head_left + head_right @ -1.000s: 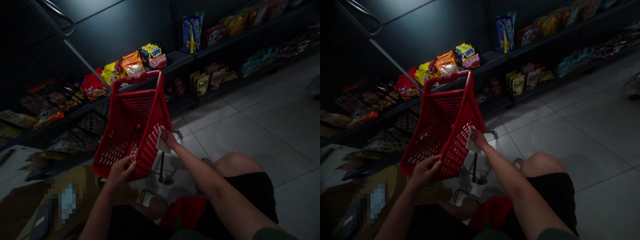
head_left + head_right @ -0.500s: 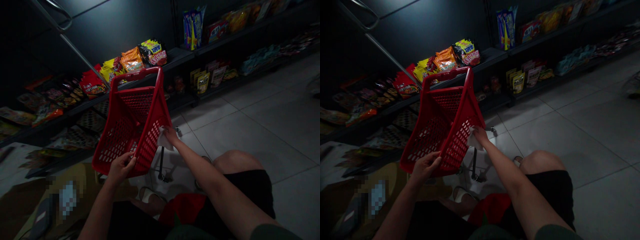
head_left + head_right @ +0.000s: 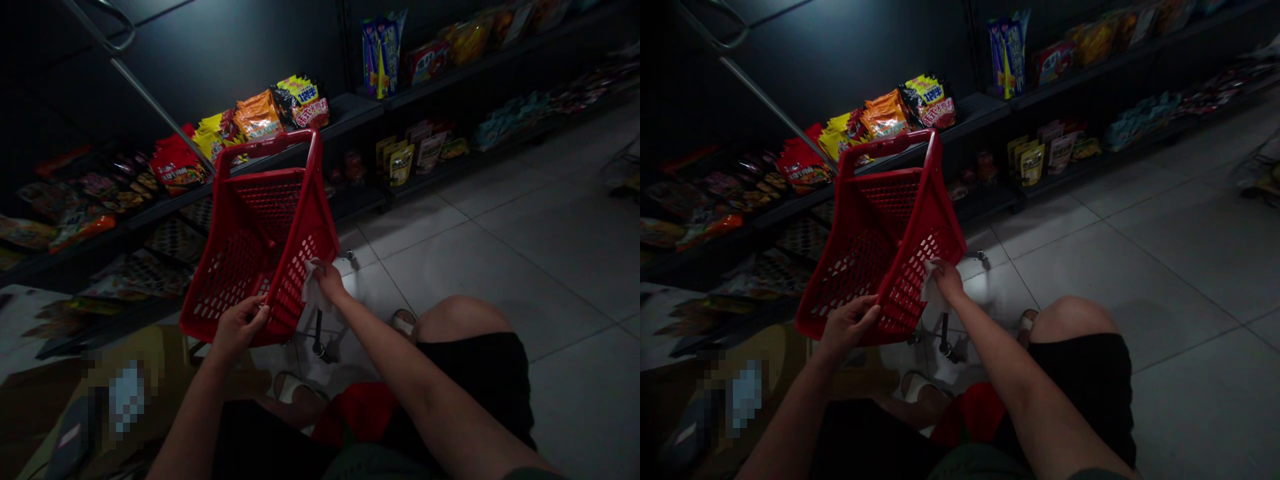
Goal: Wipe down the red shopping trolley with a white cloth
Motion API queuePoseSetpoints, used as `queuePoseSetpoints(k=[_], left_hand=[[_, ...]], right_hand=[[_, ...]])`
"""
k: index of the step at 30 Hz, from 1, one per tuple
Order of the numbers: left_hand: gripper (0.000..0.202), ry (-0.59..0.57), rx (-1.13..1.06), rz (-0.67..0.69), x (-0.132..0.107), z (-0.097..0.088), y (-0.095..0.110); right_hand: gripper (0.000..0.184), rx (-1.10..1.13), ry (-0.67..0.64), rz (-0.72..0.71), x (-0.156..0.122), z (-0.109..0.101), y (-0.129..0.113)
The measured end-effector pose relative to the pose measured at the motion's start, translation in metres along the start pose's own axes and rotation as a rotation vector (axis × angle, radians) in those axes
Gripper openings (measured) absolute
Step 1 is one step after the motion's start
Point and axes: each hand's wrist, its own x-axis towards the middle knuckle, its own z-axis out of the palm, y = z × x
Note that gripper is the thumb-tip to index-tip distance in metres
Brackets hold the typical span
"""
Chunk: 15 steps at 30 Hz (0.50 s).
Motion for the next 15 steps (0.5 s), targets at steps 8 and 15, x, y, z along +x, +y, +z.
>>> queuePoseSetpoints(k=[8,15], left_hand=[[0.043,-0.016,0.026,-0.004,0.001,0.0,-0.001],[0.046,-0.015,0.02,-0.002,0.002,0.001,0.001]], right_hand=[[0.037,0.037,0.011,0.085,-0.006,-0.001,-0.007],[0.042,0.037,-0.07,-0.006,-0.027,0.008,-0.017]])
